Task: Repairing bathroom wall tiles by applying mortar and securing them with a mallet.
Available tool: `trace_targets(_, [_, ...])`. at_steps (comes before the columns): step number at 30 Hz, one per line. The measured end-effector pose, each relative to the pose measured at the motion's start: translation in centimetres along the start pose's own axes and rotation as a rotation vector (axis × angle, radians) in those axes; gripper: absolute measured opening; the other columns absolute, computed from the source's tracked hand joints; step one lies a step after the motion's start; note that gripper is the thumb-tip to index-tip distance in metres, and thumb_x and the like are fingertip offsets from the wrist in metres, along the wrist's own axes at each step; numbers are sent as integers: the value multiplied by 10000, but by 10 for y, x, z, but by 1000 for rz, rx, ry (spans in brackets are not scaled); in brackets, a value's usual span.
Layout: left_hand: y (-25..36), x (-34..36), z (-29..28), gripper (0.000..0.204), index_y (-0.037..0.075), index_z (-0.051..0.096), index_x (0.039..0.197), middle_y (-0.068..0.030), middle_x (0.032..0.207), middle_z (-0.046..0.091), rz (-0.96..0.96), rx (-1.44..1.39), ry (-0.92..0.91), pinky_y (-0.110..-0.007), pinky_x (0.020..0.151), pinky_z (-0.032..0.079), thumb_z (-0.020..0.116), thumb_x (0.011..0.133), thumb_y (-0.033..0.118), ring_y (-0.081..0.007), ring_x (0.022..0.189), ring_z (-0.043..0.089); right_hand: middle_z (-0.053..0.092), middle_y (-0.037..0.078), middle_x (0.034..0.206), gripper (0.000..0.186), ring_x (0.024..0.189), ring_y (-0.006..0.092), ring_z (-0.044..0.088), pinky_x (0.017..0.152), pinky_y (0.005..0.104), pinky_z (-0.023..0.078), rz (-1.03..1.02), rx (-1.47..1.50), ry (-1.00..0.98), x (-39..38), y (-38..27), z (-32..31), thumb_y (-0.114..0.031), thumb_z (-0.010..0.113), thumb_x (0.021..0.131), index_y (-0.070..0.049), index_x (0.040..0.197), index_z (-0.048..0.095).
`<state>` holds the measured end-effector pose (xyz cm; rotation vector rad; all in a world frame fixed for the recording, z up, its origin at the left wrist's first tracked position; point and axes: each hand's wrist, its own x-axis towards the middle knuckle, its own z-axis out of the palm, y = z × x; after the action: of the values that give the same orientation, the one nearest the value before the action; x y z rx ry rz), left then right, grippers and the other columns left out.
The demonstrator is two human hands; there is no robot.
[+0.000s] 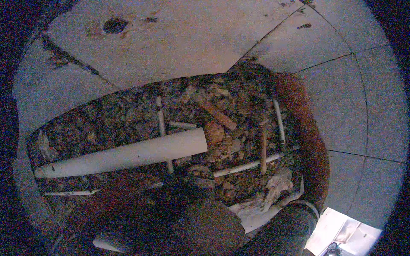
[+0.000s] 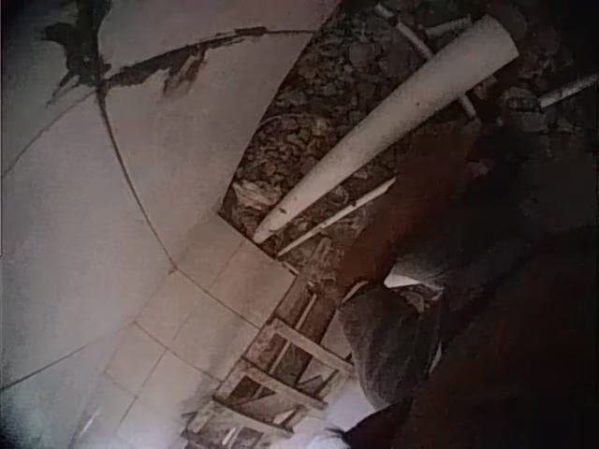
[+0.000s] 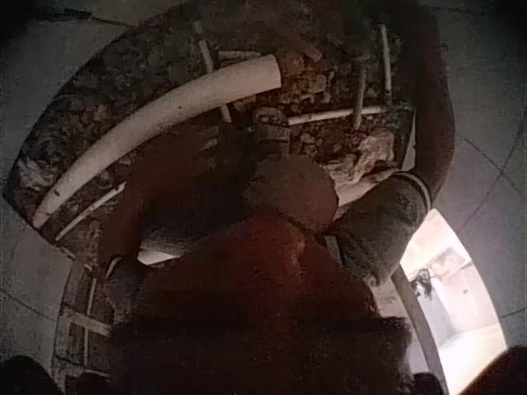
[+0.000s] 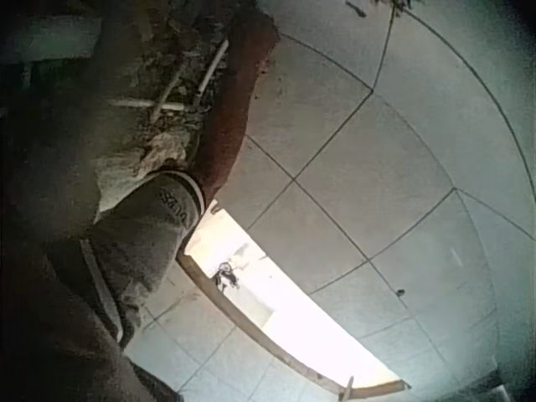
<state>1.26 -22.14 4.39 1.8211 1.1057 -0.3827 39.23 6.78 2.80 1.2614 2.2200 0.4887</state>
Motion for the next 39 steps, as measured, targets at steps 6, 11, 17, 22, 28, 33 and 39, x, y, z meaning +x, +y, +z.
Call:
trace_targets(6, [-15,17,24,610,86,394,1337,-188,1245,480,184,-104,154,-496,1001,333,472,885,488,-359,1159,462,628,154,925,197,876,334,611,777,449,481,16,58,43,-3,-1,-5,-164,582,770,-57,932,612])
trace_targets(11, [-11,13,21,621,70,399,1329,-182,1269,471,136,-22,148,-499,1001,336,466,886,501,-353,1163,466,630,155,914,233,892,341,608,784,446,481,-70,-19,79,3,22,3,-189,591,769,-68,965,616])
trace_targets(17, [-12,17,18,601,72,414,1311,-176,1280,468,82,14,64,-508,993,342,458,889,498,-354,1165,467,638,156,915,240,892,331,615,776,456,488,-7,166,99,-1,11,-1,-191,585,770,-73,976,620])
trace_targets(22, [-11,18,18,603,73,404,1317,-171,1271,475,107,-10,100,-511,975,355,469,885,489,-347,1153,479,649,168,868,210,824,344,634,732,463,503,-7,149,69,6,11,2,-205,557,787,-68,921,641])
trace_targets(28, [-13,23,18,596,58,427,1298,-180,1186,525,116,-42,89,-485,950,390,532,861,448,-360,1088,517,648,180,891,239,852,365,630,774,465,495,68,60,-206,9,-2,-3,-227,568,783,-78,954,644])
trace_targets(33, [-18,19,20,583,46,437,1290,-209,1179,529,197,-55,151,-477,943,403,545,863,427,-387,1085,515,624,187,986,332,950,371,594,802,467,466,112,326,31,-14,27,50,-225,581,805,-76,1102,590])
trace_targets(39, [-10,16,15,599,47,421,1309,-227,1196,525,199,-121,178,-482,947,401,520,876,450,-396,1093,513,573,153,941,380,898,281,542,800,373,443,459,1204,631,-42,-8,87,-293,550,880,-20,1143,534])
